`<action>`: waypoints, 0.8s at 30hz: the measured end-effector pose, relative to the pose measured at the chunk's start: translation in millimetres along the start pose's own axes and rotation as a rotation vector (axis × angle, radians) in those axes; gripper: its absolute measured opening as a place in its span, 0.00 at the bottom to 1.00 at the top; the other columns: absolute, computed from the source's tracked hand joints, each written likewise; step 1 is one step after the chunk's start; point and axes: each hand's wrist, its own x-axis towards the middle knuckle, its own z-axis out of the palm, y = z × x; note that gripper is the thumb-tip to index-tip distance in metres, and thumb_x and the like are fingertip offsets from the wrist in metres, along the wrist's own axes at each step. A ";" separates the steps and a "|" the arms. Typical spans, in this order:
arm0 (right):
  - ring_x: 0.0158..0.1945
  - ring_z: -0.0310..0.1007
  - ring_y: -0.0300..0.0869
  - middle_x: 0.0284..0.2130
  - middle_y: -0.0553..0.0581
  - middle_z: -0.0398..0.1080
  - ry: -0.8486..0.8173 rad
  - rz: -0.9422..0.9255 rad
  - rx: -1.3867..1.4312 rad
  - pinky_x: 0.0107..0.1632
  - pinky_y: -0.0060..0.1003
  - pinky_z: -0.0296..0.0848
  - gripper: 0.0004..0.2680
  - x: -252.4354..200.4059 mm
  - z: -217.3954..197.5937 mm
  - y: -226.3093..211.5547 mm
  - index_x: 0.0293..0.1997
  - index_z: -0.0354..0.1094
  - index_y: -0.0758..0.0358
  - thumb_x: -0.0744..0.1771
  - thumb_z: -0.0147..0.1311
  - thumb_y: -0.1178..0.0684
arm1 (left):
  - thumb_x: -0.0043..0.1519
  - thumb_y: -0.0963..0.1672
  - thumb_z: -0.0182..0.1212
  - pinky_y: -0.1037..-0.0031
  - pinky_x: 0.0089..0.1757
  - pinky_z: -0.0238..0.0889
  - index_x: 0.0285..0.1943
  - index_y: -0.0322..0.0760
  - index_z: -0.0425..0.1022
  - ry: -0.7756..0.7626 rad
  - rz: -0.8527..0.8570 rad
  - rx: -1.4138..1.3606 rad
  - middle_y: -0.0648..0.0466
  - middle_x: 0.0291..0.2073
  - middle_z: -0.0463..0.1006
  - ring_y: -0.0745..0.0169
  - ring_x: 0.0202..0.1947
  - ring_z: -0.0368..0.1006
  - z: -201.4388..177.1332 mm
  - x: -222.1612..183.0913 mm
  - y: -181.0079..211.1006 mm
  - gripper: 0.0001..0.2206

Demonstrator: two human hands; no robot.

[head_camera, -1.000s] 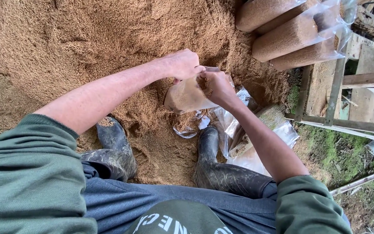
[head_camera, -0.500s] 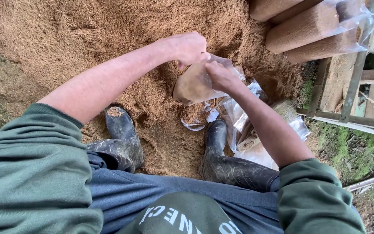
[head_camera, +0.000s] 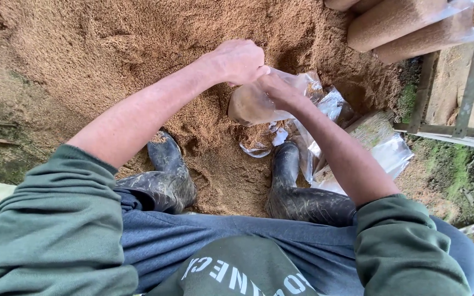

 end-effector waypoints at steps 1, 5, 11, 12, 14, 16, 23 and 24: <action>0.32 0.70 0.42 0.36 0.58 0.72 0.005 0.002 0.004 0.36 0.30 0.76 0.07 0.8 6.9 10.0 0.49 0.69 0.67 0.68 0.47 0.61 | 0.74 0.45 0.48 0.74 0.24 0.66 0.31 0.35 0.77 -0.003 0.002 0.006 0.54 0.17 0.73 0.64 0.15 0.66 -0.9 -2.2 0.8 0.18; 0.27 0.62 0.34 0.29 0.51 0.67 0.050 0.123 0.462 0.27 0.25 0.64 0.09 -14.8 -6.7 -1.9 0.33 0.68 0.62 0.69 0.40 0.58 | 0.73 0.45 0.45 0.77 0.23 0.64 0.27 0.37 0.75 -0.034 -0.018 -0.027 0.57 0.13 0.69 0.68 0.13 0.63 -4.9 -6.1 3.4 0.20; 0.37 0.64 0.44 0.39 0.58 0.64 -0.010 -0.246 0.055 0.40 0.38 0.71 0.10 -11.8 -11.6 11.7 0.52 0.59 0.65 0.68 0.54 0.54 | 0.75 0.45 0.43 0.77 0.23 0.68 0.34 0.35 0.78 -0.102 -0.078 -0.029 0.55 0.17 0.74 0.67 0.14 0.69 -15.2 -11.6 7.4 0.19; 0.44 0.71 0.52 0.48 0.66 0.69 -0.075 -0.107 -0.005 0.45 0.47 0.78 0.20 -16.4 -23.8 -4.7 0.61 0.60 0.67 0.66 0.58 0.48 | 0.75 0.45 0.45 0.79 0.20 0.65 0.35 0.34 0.78 -0.110 -0.091 -0.028 0.54 0.18 0.74 0.67 0.14 0.69 -18.0 -14.3 7.5 0.19; 0.47 0.71 0.52 0.51 0.63 0.68 -0.052 -0.126 0.019 0.50 0.49 0.76 0.19 -18.9 -35.9 -20.6 0.58 0.64 0.65 0.62 0.61 0.55 | 0.76 0.45 0.45 0.77 0.22 0.66 0.35 0.35 0.78 -0.100 -0.109 -0.015 0.54 0.17 0.74 0.68 0.14 0.69 -16.4 -11.6 2.2 0.19; 0.51 0.70 0.52 0.55 0.61 0.67 -0.025 -0.147 0.037 0.55 0.52 0.75 0.19 -19.5 -44.4 -32.6 0.55 0.67 0.62 0.59 0.64 0.61 | 0.76 0.46 0.45 0.76 0.23 0.68 0.35 0.36 0.78 -0.083 -0.126 -0.001 0.54 0.17 0.75 0.68 0.15 0.69 -14.2 -5.1 -5.9 0.20; 0.29 0.72 0.42 0.36 0.60 0.76 0.073 -0.059 -0.104 0.31 0.33 0.76 0.11 -6.6 -38.5 -22.0 0.46 0.75 0.68 0.61 0.65 0.58 | 0.75 0.49 0.53 0.76 0.24 0.69 0.41 0.33 0.80 0.055 -0.276 0.104 0.52 0.22 0.76 0.65 0.17 0.69 -2.1 17.2 -17.1 0.17; 0.31 0.75 0.44 0.37 0.62 0.76 0.007 -0.068 -0.175 0.34 0.34 0.80 0.14 -4.8 -36.9 -17.7 0.47 0.73 0.69 0.62 0.68 0.52 | 0.73 0.48 0.55 0.77 0.26 0.70 0.46 0.33 0.80 0.069 -0.304 0.141 0.52 0.25 0.77 0.66 0.19 0.69 2.5 22.3 -17.3 0.14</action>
